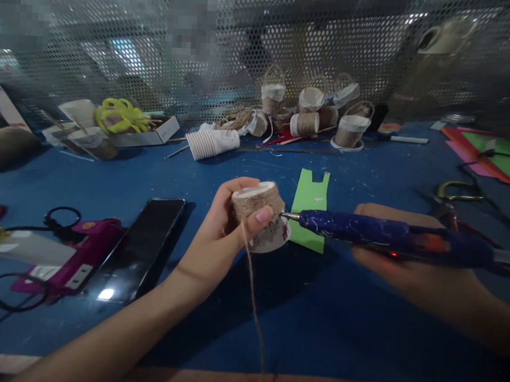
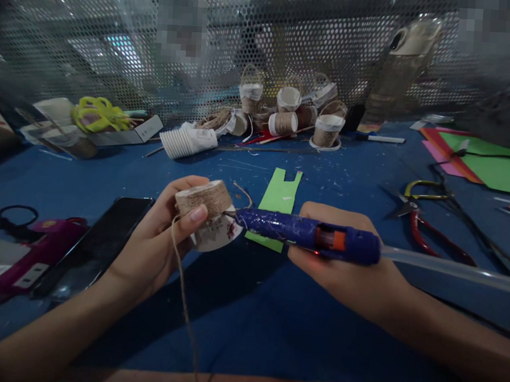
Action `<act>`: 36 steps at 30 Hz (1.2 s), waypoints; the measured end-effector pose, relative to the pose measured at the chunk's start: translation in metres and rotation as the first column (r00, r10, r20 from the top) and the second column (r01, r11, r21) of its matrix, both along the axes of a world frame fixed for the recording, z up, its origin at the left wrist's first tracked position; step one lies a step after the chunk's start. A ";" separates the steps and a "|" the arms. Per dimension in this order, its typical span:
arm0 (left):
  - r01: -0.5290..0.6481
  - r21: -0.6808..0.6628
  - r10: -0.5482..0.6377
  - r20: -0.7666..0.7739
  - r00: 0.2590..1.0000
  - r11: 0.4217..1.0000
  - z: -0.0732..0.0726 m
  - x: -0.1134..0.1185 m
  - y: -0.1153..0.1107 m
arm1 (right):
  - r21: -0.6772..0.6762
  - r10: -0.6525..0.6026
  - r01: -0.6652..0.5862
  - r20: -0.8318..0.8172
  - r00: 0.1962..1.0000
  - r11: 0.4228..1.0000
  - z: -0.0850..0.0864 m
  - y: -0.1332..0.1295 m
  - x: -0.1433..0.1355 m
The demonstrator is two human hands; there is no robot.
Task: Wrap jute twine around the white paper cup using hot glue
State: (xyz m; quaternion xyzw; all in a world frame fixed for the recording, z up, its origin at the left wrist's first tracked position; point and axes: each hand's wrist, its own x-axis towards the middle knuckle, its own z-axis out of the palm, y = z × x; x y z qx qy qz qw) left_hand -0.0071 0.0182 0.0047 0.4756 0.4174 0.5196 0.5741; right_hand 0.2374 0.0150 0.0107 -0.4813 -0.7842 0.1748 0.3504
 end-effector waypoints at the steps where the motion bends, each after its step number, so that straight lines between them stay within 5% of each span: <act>1: -0.002 0.001 0.002 0.007 1.000 1.000 0.000 0.000 0.000 | 0.001 -0.003 0.003 -0.005 1.000 1.000 0.000 0.000 0.000; 36: -0.035 -0.008 0.035 0.054 0.998 0.999 0.003 -0.001 0.000 | -0.013 0.034 -0.035 -0.071 0.997 0.999 -0.001 -0.001 0.000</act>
